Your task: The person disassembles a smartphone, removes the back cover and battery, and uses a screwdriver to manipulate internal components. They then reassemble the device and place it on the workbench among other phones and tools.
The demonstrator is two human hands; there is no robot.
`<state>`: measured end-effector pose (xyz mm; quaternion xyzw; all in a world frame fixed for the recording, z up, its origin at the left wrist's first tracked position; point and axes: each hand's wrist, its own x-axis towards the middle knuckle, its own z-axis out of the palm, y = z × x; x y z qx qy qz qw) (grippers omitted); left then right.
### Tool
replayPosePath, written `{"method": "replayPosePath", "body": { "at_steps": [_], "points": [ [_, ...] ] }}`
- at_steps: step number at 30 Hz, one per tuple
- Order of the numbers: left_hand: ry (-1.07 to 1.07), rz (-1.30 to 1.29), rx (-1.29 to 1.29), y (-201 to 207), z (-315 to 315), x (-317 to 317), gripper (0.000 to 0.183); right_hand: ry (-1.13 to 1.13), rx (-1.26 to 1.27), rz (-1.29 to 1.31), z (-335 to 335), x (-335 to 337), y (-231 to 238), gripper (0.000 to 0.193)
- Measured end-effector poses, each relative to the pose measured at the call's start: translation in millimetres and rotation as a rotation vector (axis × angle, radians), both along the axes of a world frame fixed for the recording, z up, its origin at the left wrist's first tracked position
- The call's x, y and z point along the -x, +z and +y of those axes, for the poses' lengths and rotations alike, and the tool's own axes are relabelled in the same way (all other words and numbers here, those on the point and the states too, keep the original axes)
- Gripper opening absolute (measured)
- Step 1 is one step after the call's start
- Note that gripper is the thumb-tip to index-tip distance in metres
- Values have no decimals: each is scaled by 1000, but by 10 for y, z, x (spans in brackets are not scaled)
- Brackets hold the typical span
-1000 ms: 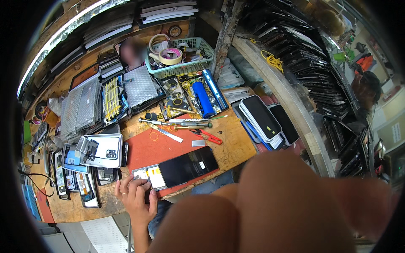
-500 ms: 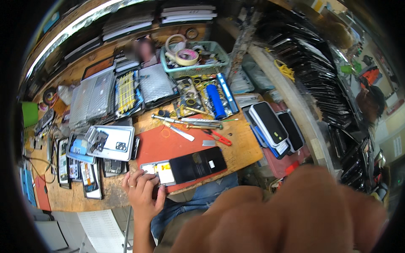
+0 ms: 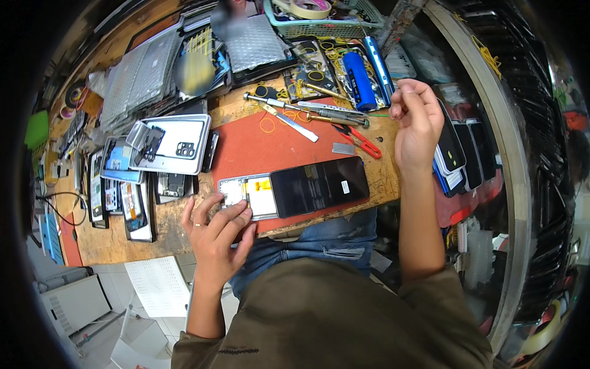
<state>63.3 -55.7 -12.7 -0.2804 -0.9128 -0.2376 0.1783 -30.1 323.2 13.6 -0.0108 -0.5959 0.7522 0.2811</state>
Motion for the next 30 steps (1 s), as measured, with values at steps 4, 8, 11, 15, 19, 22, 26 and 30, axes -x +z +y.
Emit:
{"method": "replayPosePath", "body": {
  "at_steps": [4,8,11,15,19,22,26,30],
  "points": [
    [15,-50,102,95,4,-19,23,-127,-266,-73,157,-76,-298,12],
    [-18,-40,185,161,8,0,23,-120,-329,-182,150,-254,-518,8],
    [-25,-34,199,188,10,2,21,-98,-286,-215,124,-302,-591,6],
    [-19,-46,235,202,12,-18,20,-106,-321,-203,57,-287,-599,4],
    [-8,-36,255,185,20,-35,23,-110,-418,-269,-4,-291,-570,3],
    [0,-42,239,171,28,-38,21,-106,-461,-279,-25,-293,-550,3],
    [4,-30,232,168,31,-47,14,-108,-481,-282,-36,-284,-539,3],
    [3,-25,233,157,28,-39,12,-124,-528,-275,-40,-274,-545,3]
  ]
}}
